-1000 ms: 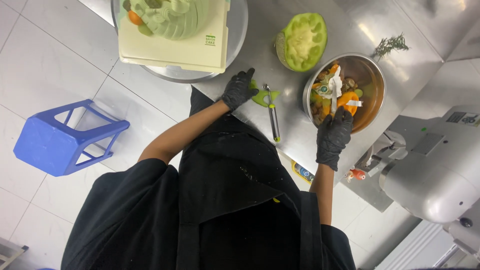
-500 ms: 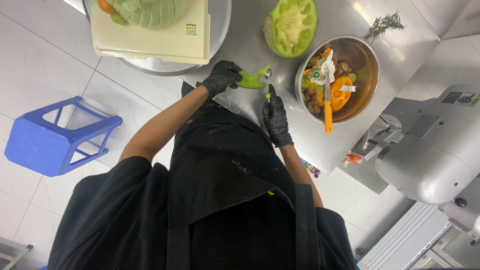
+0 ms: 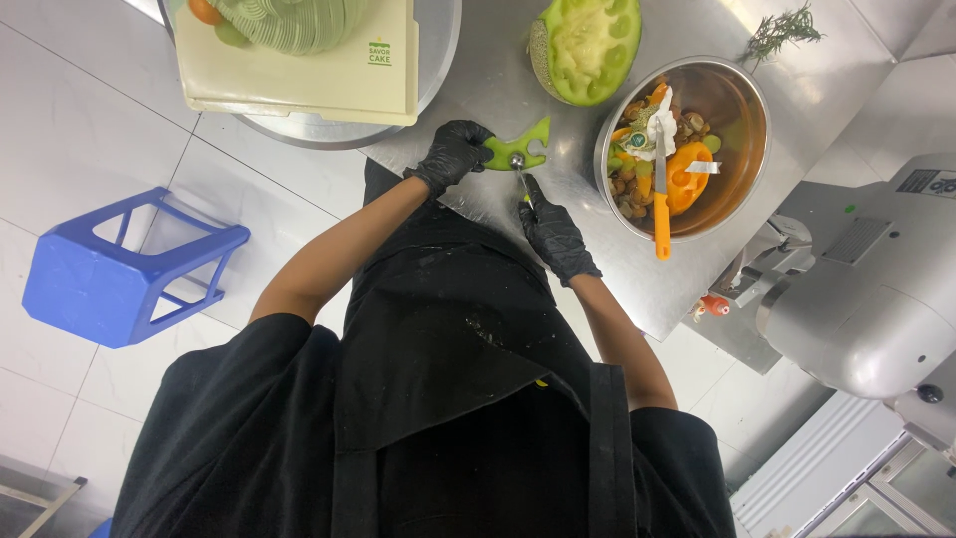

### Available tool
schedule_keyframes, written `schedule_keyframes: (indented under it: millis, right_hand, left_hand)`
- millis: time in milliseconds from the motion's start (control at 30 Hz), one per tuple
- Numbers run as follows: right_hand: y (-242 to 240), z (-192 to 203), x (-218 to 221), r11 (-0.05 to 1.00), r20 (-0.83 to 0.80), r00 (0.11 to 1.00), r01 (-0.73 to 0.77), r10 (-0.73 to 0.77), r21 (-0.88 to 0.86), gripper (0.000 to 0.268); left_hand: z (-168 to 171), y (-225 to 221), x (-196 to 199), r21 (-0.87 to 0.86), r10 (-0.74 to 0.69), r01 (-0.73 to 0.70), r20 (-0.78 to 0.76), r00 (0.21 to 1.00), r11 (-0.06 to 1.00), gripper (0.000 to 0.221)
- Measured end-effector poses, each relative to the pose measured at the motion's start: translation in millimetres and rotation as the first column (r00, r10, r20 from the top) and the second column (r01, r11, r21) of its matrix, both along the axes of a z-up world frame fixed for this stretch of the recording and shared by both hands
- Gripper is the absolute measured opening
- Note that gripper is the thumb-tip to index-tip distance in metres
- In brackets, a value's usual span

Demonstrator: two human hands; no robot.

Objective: The person is using a melon baller to scoop small spheres from a piece of melon and then using a knife to slice more pieces of melon for cake decoration.

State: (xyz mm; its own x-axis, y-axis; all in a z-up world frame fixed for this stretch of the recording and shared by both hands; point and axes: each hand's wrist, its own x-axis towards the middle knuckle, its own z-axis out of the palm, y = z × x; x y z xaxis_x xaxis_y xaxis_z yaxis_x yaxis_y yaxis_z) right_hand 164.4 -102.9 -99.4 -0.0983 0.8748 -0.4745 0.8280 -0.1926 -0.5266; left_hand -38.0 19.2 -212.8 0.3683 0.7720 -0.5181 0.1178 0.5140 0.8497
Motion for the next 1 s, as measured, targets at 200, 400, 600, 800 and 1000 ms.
schedule_keyframes:
  millis: [200, 400, 600, 800, 1000]
  right_hand:
    - [8.8, 6.8, -15.2, 0.990, -0.003, 0.993, 0.120, -0.120, -0.076, 0.054]
    - [16.1, -17.4, -2.2, 1.000, 0.072, 0.997, 0.021, -0.022, 0.015, 0.048]
    - [44.5, 25.3, -15.3, 0.971, 0.157, 0.981, -0.073, 0.111, -0.226, 0.054]
    - [51.0, 2.9, 2.0, 0.897, 0.241, 0.870, -0.381, 0.430, -0.225, 0.033]
    - [66.4, 14.6, 4.0, 0.831, 0.270, 0.787, -0.515, 0.555, -0.209, 0.041]
  left_hand:
    - [1.4, -6.4, 5.5, 0.113, -0.011, 0.018, -0.054, 0.998, 0.993, 0.031]
    - [-40.4, -18.5, 23.8, 0.445, 0.068, -0.001, -0.136, 0.988, 0.896, 0.025]
    - [-14.0, 17.5, 33.4, 0.606, -0.068, 0.321, -0.402, 0.913, 0.727, 0.025]
    - [-13.4, 29.9, 64.8, 0.669, -0.250, 0.660, -0.612, 0.750, 0.343, 0.012]
    - [-15.0, 31.9, 27.2, 0.661, -0.102, 0.397, -0.439, 0.893, 0.637, 0.018]
